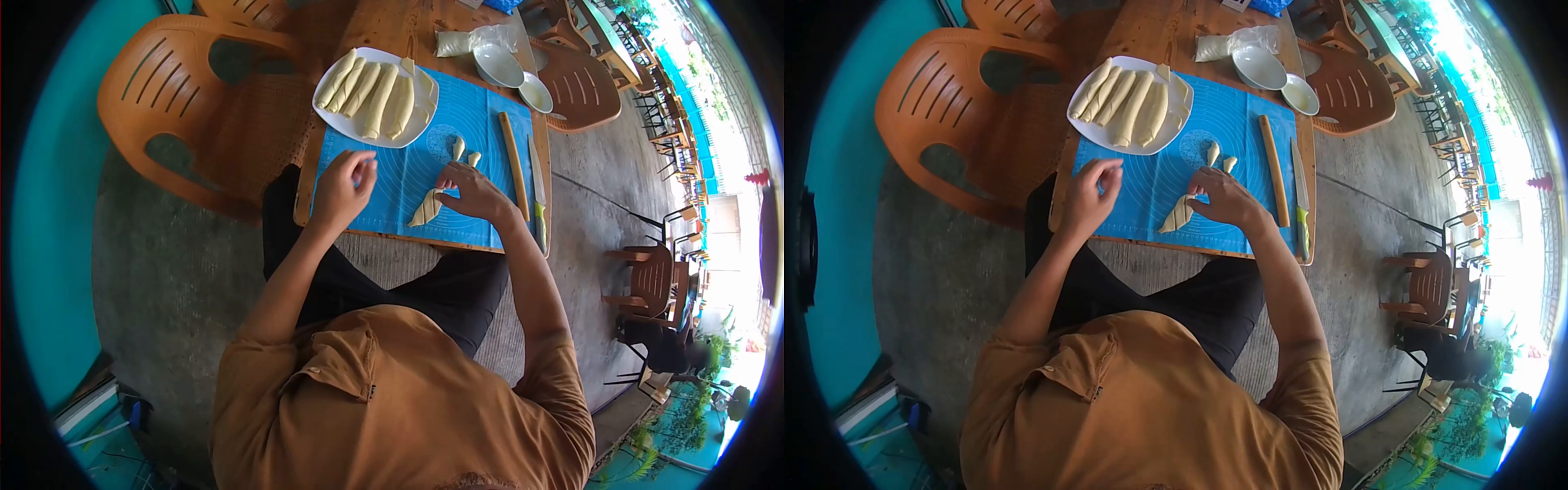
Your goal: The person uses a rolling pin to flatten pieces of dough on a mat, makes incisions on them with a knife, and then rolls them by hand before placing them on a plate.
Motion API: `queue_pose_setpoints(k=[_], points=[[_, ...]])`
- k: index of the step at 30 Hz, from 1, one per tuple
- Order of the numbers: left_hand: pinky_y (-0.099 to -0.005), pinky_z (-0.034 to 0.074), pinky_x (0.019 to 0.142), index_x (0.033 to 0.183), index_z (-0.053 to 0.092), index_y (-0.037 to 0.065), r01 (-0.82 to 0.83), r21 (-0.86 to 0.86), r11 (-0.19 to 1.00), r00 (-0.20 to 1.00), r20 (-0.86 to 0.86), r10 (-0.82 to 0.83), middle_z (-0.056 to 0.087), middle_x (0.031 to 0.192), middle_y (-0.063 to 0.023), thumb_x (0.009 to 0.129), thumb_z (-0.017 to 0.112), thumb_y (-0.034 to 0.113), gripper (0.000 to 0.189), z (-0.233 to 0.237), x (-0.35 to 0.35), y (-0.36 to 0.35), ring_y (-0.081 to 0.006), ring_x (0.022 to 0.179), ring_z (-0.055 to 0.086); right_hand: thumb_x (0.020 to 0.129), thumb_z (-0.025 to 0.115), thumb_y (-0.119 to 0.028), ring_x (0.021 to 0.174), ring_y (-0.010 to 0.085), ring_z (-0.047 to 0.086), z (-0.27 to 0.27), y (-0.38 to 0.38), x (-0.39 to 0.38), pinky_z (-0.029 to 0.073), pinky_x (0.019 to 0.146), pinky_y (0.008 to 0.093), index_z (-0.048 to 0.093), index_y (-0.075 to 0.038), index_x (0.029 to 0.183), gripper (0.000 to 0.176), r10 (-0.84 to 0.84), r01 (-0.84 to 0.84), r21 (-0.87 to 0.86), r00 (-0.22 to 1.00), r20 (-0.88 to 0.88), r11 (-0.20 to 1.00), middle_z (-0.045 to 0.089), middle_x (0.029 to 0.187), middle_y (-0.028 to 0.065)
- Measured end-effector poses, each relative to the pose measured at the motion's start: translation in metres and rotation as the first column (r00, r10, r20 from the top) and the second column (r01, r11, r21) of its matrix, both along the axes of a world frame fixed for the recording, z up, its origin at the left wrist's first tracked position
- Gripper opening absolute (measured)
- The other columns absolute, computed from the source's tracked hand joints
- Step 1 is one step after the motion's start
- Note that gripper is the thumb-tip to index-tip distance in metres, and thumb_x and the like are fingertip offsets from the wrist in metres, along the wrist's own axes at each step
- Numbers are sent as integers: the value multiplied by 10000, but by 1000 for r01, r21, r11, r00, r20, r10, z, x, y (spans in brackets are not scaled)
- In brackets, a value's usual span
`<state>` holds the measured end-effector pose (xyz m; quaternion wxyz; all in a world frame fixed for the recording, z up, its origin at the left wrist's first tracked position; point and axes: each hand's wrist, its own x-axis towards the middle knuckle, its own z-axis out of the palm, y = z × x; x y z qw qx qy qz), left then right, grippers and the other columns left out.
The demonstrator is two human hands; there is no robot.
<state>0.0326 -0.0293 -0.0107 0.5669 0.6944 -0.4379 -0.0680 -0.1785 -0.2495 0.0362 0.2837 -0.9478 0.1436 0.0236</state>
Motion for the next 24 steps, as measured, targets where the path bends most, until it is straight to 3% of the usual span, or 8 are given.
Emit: queue_pose_setpoints(k=[1,3,5,6,8,16,21,24], points=[[-359,557,703,1177,755,42,-36,34,999,992,124,32,703,885,-77,1037,740,189,204,11,0,-12,-209,787,675,917,839,-178,1073,289,713,0,1,-1,580,971,439,709,-51,1076,242,7,-7,-20,1000,21,1000,707,1067,119],[-422,563,774,1156,734,36,-46,90,995,988,154,31,692,907,-91,1017,737,227,235,22,5,-40,-264,851,681,917,841,-177,1067,291,718,-1,1,-2,582,971,439,709,-49,1075,242,11,-9,-41,999,51,999,705,1063,121],[-450,541,858,1143,731,38,-201,35,979,830,537,151,726,972,-124,1008,754,270,269,15,15,-74,-288,911,701,925,833,-164,1034,299,740,-5,1,-4,601,935,433,709,-43,1075,229,24,-23,-11,994,107,1000,726,1055,124],[-450,541,858,1143,731,38,-195,35,980,826,545,145,726,972,-124,1008,754,270,269,22,14,-85,-288,911,701,925,833,-164,1034,299,740,-4,2,-5,601,935,433,709,-43,1075,229,17,-16,-9,993,117,1000,726,1055,124],[-494,475,977,1111,732,49,-321,257,912,736,674,70,738,1042,-129,986,742,375,349,38,12,-106,-308,1043,686,927,821,-140,1005,305,759,-4,3,-5,618,892,426,708,-38,1074,211,-30,27,51,997,67,998,754,1046,127],[-483,376,1104,1118,794,38,-405,528,747,741,668,-70,720,1263,-138,958,718,462,460,29,20,-160,-292,1279,581,935,789,-126,991,316,766,-16,3,-12,619,866,429,712,-39,1033,152,-5,0,30,980,198,1000,765,1043,132],[-449,388,1103,1036,856,72,-444,564,696,731,678,-83,721,1241,-86,966,694,451,418,33,20,-168,-267,1258,578,938,772,-121,970,333,766,-10,12,-16,615,843,445,708,-35,1030,141,-2,4,-9,958,286,1000,767,1032,141],[-463,383,1130,1048,857,78,-458,535,709,712,699,-68,726,1233,-92,965,701,459,420,27,22,-173,-277,1264,578,944,760,-118,939,341,770,-14,13,-20,614,831,448,701,-30,1031,137,-48,23,103,967,251,994,774,1016,144]])
